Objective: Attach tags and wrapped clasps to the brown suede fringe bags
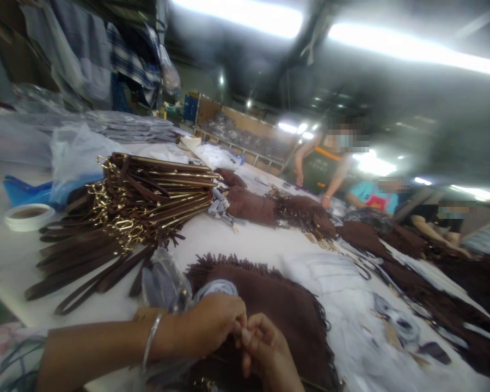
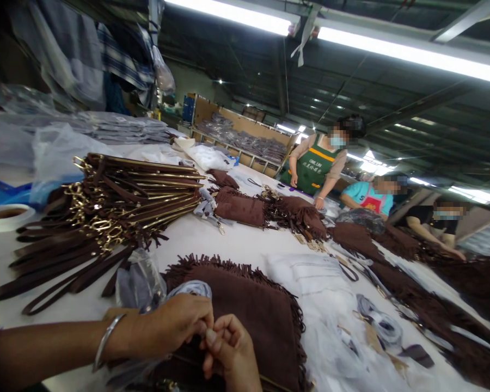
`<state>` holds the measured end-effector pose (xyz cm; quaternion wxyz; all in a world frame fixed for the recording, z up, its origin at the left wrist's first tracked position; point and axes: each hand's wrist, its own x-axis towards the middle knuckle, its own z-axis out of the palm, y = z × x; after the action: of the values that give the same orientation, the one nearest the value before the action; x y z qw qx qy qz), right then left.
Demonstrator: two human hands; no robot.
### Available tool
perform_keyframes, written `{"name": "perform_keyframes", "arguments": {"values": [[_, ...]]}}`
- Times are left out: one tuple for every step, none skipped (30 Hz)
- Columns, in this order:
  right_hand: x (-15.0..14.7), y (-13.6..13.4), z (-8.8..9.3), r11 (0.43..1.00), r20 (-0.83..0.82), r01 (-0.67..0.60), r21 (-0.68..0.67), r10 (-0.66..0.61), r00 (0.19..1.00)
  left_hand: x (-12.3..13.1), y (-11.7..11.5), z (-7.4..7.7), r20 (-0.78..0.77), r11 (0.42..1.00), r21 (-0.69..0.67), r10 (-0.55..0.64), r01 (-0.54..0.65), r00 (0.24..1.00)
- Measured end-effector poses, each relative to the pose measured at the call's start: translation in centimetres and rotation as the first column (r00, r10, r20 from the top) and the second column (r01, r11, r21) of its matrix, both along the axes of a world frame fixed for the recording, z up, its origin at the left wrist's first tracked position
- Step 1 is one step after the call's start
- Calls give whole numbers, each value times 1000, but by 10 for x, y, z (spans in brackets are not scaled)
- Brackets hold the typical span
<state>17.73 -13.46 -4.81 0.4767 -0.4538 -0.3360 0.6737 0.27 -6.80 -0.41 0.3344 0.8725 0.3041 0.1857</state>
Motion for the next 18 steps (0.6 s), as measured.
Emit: {"name": "perform_keyframes", "arguments": {"values": [[-1,-2,0,1000,17,19,22,-19,1000,-3,2,2,66,1000,-3,14,-14,998],[-3,-4,0,998,24,41,47,-42,999,-7,5,4,137,999,17,40,-43,990],[-4,-6,0,995,22,67,69,-69,997,-12,7,5,193,995,55,72,-84,979],[-4,-9,0,992,12,96,86,-97,995,-18,10,5,213,987,93,107,-129,971],[-5,-12,0,987,0,123,100,-124,992,-24,13,4,190,977,121,150,-174,970],[-5,-15,0,983,-5,147,113,-147,989,-29,15,2,125,970,134,188,-204,974],[-5,-18,0,978,0,169,123,-171,985,-35,18,0,40,968,131,213,-216,976],[-5,-21,1,972,18,195,131,-199,980,-39,21,-2,-44,969,125,219,-212,975],[-4,-25,1,963,45,230,138,-238,970,-42,23,-3,-105,970,131,219,-204,970],[-4,-29,1,949,80,277,152,-291,953,-44,25,-4,-141,967,158,224,-202,964],[-4,-32,2,927,122,333,175,-356,927,-44,25,-5,-156,956,208,239,-205,958],[-4,-36,2,899,163,387,204,-421,892,-43,25,-4,-155,939,272,259,-211,953],[-6,-40,2,871,198,431,233,-477,856,-41,23,-2,-142,916,338,277,-217,950],[-9,-44,2,848,220,461,260,-517,827,-38,18,0,-126,890,403,283,-212,951],[-12,-48,3,832,227,477,282,-541,810,-34,12,4,-109,863,470,268,-188,957],[-17,-52,3,823,220,481,302,-551,805,-31,3,9,-97,833,535,228,-142,969],[-22,-55,4,819,204,474,324,-550,810,-27,-6,16,-95,800,595,166,-78,981],[-28,-58,5,815,197,461,351,-546,814,-23,-16,23,-102,765,644,88,-2,991]]}}
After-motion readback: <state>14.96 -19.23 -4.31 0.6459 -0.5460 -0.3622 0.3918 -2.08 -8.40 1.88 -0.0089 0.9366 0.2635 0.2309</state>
